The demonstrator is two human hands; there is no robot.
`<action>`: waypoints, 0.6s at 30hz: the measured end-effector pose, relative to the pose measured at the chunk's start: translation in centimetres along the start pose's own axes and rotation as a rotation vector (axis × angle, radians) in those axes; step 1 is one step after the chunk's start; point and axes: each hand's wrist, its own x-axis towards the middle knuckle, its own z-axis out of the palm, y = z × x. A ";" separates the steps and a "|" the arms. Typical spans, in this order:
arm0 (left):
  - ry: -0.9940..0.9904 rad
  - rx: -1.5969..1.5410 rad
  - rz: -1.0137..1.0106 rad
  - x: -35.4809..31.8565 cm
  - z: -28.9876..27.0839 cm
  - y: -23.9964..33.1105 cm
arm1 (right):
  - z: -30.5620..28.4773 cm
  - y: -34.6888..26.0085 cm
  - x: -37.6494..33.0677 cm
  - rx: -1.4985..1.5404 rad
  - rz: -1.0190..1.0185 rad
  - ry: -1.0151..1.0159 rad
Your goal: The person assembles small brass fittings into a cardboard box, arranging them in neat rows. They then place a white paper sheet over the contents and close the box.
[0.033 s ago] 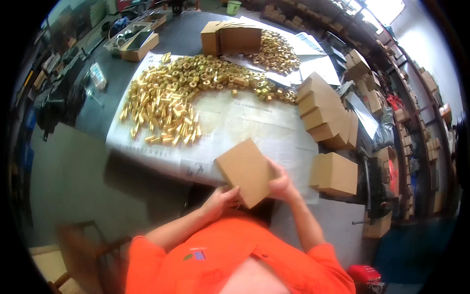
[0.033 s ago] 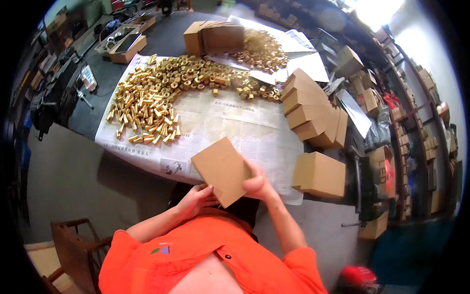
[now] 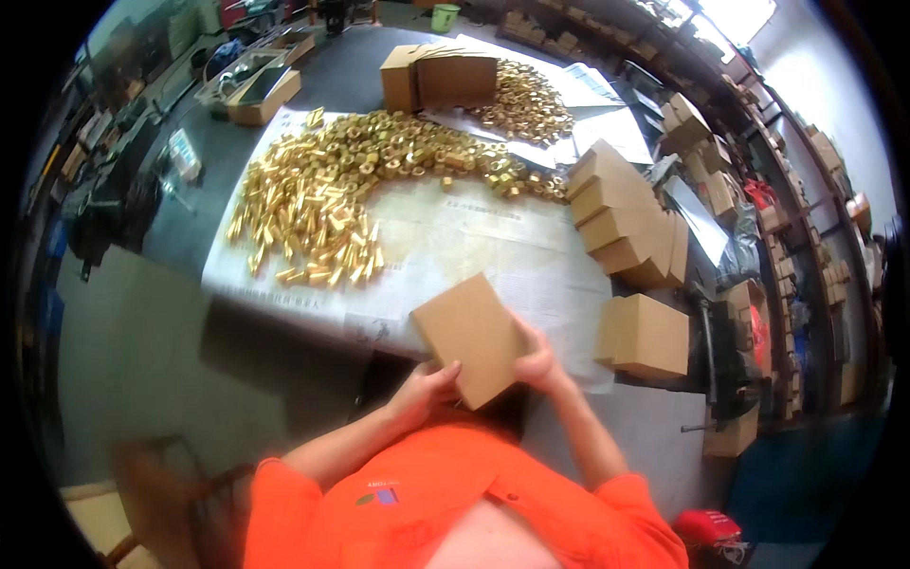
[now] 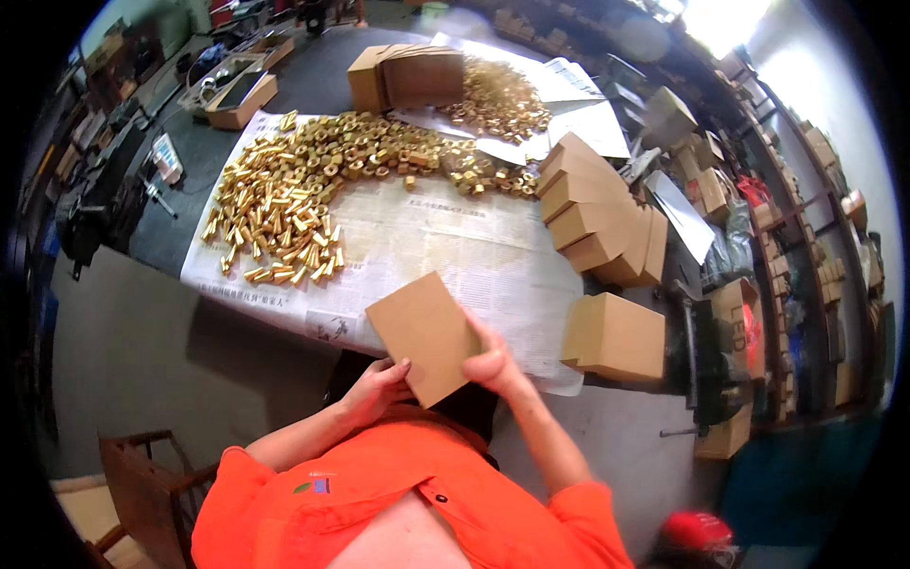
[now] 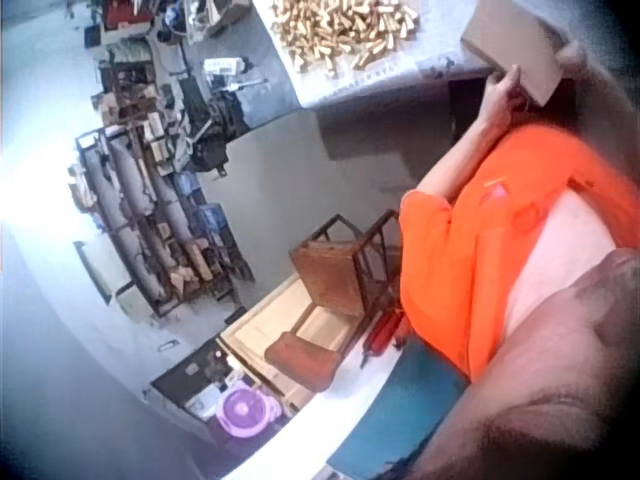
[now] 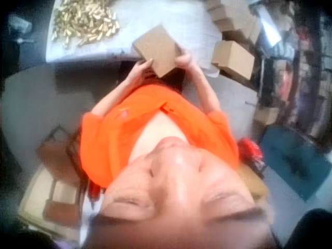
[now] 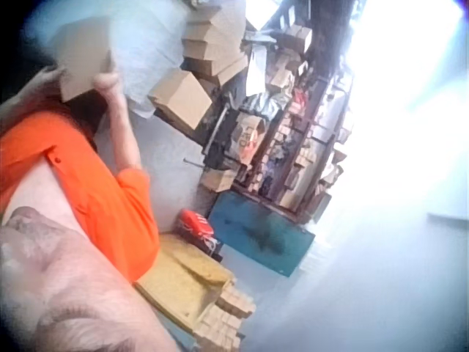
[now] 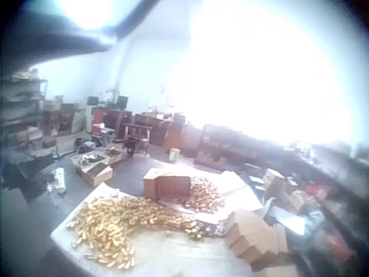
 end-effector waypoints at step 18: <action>0.109 0.618 0.272 -2.6 3.2 3.5 | 5.2 -1.2 -3.1 0.723 -0.050 0.154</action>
